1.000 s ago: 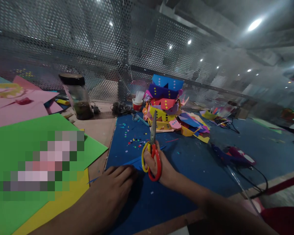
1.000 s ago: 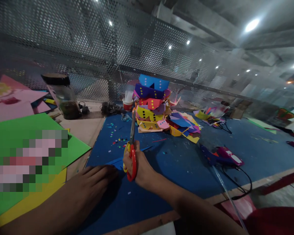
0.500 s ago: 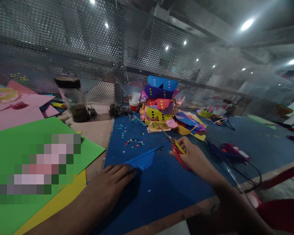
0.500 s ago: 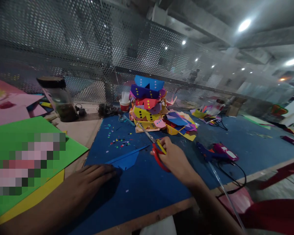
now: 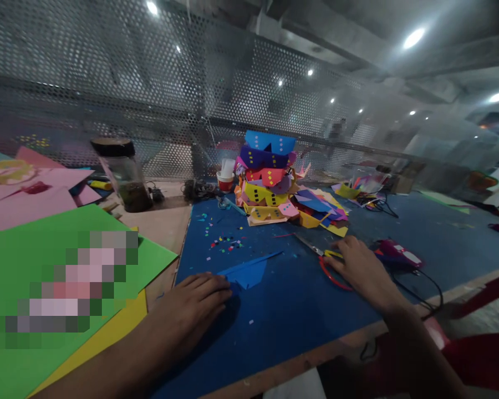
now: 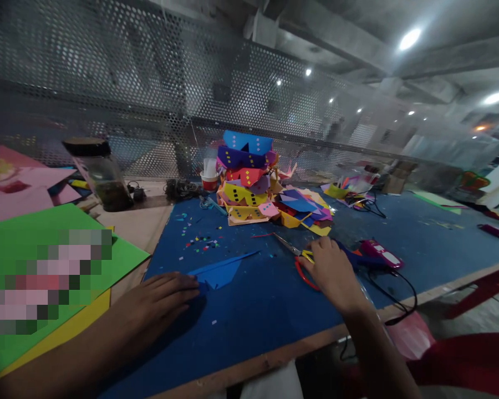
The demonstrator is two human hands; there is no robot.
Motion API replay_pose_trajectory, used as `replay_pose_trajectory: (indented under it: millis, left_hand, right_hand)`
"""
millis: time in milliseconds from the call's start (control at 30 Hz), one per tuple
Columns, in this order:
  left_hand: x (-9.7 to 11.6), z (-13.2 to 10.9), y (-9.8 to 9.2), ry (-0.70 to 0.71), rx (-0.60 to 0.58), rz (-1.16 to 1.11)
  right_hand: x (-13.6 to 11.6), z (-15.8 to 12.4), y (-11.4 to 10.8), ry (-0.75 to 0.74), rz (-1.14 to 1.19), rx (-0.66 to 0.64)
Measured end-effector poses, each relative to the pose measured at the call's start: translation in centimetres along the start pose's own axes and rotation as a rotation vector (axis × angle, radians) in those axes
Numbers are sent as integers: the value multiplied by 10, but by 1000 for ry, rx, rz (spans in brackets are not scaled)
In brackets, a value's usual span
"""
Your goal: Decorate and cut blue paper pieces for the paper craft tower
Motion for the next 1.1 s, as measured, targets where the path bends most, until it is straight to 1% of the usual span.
replay_pose_trajectory:
  millis: [33, 100, 167, 200, 267, 333, 400, 533, 600, 667, 733, 867, 967, 1100]
  left_hand:
    - [0, 1, 1, 5, 5, -1]
    - [-2, 3, 2, 13, 14, 5]
    - [-3, 3, 2, 26, 25, 8]
    - [-4, 3, 2, 31, 26, 10]
    - [-7, 2, 2, 40, 33, 21]
    - [-11, 1, 2, 38, 46, 35]
    - [-14, 0, 2, 20, 46, 38]
    - [-12, 3, -3, -27, 40, 28]
    - [-9, 7, -8, -67, 47, 37]
    - [-4, 10, -9, -78, 11, 41]
    - [-1, 13, -11, -89, 2, 46]
    - [-2, 14, -12, -111, 34, 52]
    - [1, 16, -11, -98, 54, 66]
    - [11, 19, -14, -17, 93, 100]
  right_hand:
    - [-19, 3, -10, -44, 64, 44]
    - [-71, 8, -22, -220, 284, 42]
    - [-130, 12, -21, -427, 466, -68]
    - [-155, 14, -17, -509, 506, -120]
    - [-189, 20, -6, -597, 516, -181]
    - [-207, 27, 9, -634, 496, -231]
    - [-211, 32, 19, -641, 470, -255]
    - [-204, 36, 28, -593, 497, -331]
    - [-201, 36, 31, -559, 566, -363]
    - [-197, 37, 36, -505, 647, -401]
    - [-194, 37, 44, -437, 717, -457]
    - [-190, 34, 51, -367, 834, -527]
    - [-190, 31, 51, -373, 867, -544]
    - [-190, 29, 50, -383, 857, -538]
Point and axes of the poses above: each hand's wrist, its own z-axis towards the middle knuckle, its own y-axis out of the palm, x = y × z, the point moved 9 cm from there along z, towards the middle knuckle, and after that the axes turned 2 degrees about -y, right-handed, at the moved point
